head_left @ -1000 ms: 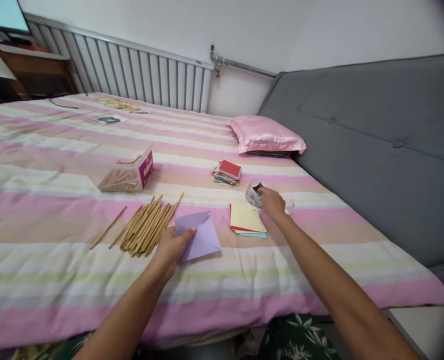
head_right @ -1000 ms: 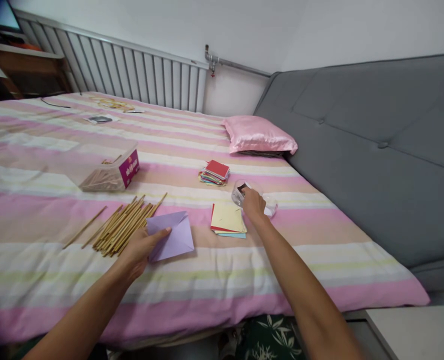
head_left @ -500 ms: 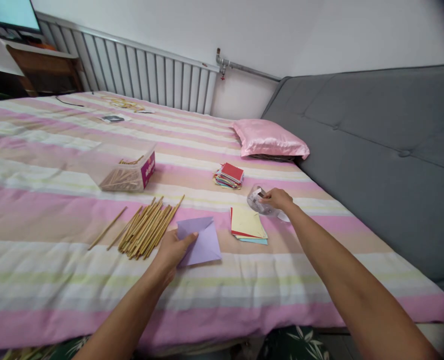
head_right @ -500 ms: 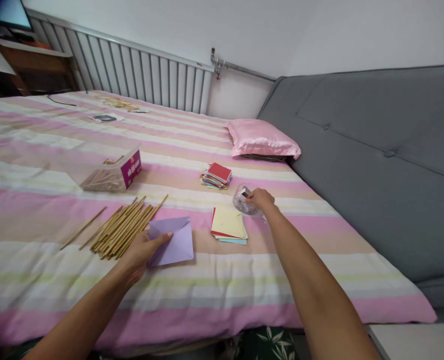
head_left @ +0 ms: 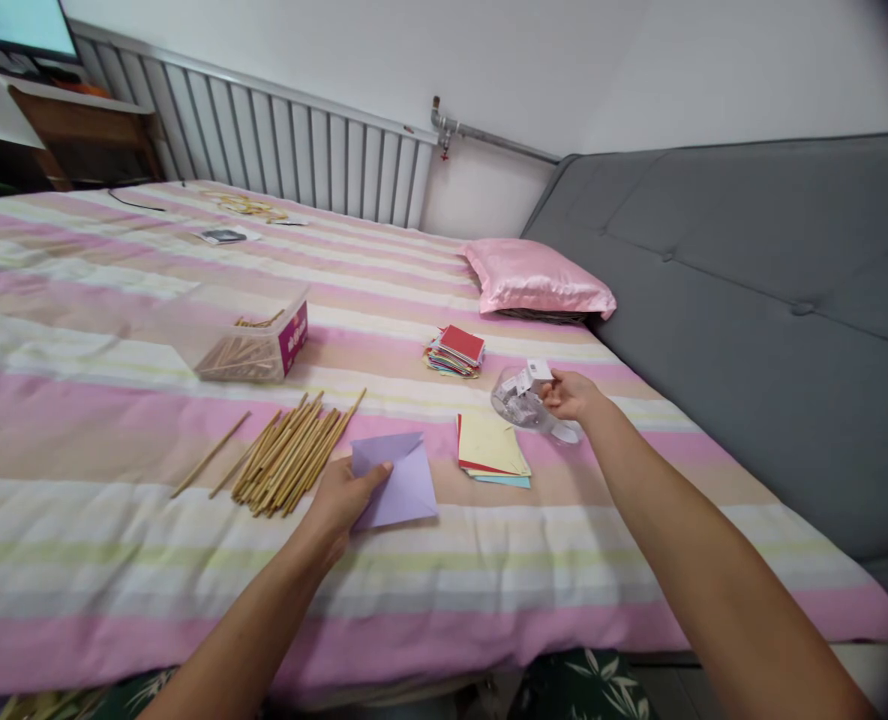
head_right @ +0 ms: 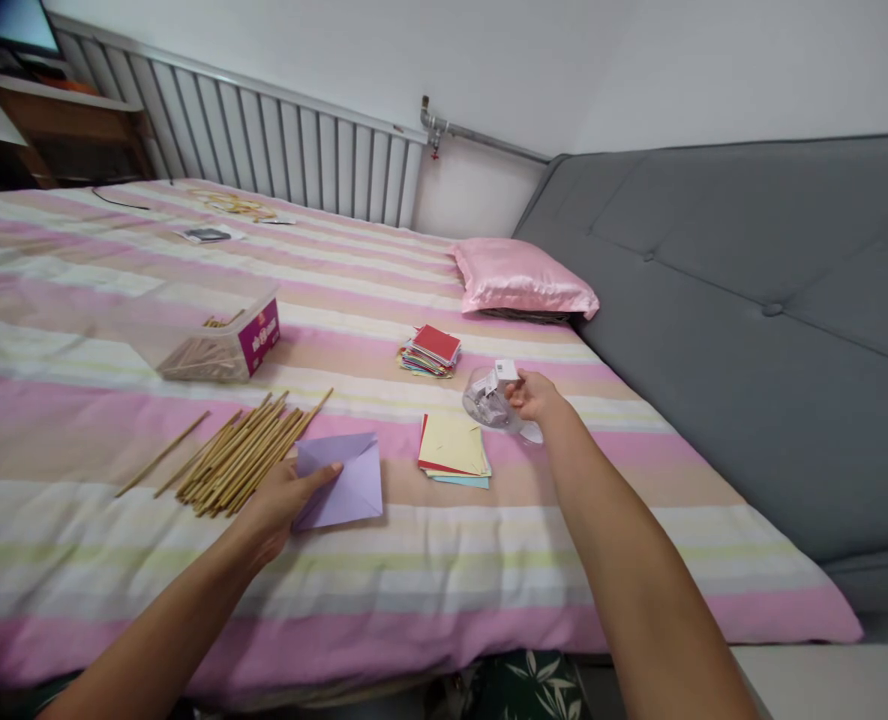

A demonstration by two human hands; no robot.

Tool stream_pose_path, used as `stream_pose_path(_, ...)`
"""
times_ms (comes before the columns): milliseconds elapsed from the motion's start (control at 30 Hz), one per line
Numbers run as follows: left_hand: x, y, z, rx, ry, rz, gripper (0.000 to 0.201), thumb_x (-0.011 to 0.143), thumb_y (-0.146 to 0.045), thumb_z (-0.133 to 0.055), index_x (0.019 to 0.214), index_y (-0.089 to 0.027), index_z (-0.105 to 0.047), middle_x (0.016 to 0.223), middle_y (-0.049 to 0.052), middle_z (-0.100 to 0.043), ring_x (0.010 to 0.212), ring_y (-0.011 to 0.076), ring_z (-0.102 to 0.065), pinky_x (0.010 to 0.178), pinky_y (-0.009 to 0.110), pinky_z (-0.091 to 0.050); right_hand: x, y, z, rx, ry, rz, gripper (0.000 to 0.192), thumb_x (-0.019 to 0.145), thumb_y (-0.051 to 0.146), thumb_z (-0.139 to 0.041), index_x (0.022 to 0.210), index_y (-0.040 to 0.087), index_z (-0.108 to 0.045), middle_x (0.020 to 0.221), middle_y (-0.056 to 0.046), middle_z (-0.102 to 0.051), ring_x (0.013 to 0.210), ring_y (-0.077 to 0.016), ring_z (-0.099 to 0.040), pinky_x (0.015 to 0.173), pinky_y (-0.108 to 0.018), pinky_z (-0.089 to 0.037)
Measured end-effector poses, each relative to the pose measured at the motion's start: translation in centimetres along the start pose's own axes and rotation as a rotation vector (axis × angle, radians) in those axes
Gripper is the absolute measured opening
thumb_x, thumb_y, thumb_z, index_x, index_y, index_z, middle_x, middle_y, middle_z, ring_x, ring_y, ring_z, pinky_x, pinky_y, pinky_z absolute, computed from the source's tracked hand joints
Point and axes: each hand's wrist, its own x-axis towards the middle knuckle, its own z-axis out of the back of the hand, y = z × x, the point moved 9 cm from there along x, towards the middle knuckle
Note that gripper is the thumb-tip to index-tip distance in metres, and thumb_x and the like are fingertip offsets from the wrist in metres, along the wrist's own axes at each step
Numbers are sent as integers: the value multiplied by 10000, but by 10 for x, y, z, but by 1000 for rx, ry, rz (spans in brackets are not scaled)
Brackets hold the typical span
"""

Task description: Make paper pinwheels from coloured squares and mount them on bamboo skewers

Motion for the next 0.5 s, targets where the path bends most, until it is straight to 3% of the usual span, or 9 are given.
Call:
stream_pose_path(200,0,2,2,6,-11,2,318,498,-302,-762,733,-106,-676,654,53,-686,564,168,-581,543,247,-405,-7,7,8,70,-100,63,310,887,327,-529,1144,153,-533,1109,-73,-579,908,-180,-600,760,-373,-521)
stream_pose_path(367,0,1,0,-2,2,2,332,490,-320,-762,717,-97,-668,644,59,-681,551,169,-578,534,248,-398,-15,11,5,61,-92,107,262,940,329,-408,842,135,-554,662,2,-558,524,-82,-526,476,-193,-466)
stream_pose_path(500,-1,1,-1,-11,-3,-2,346,466,-319,-767,705,-91,-665,626,56,-677,534,162,-567,518,242,-389,-23,19,2,35,-61,187,255,937,276,-403,730,174,-510,557,26,-507,472,-80,-507,456,-161,-473)
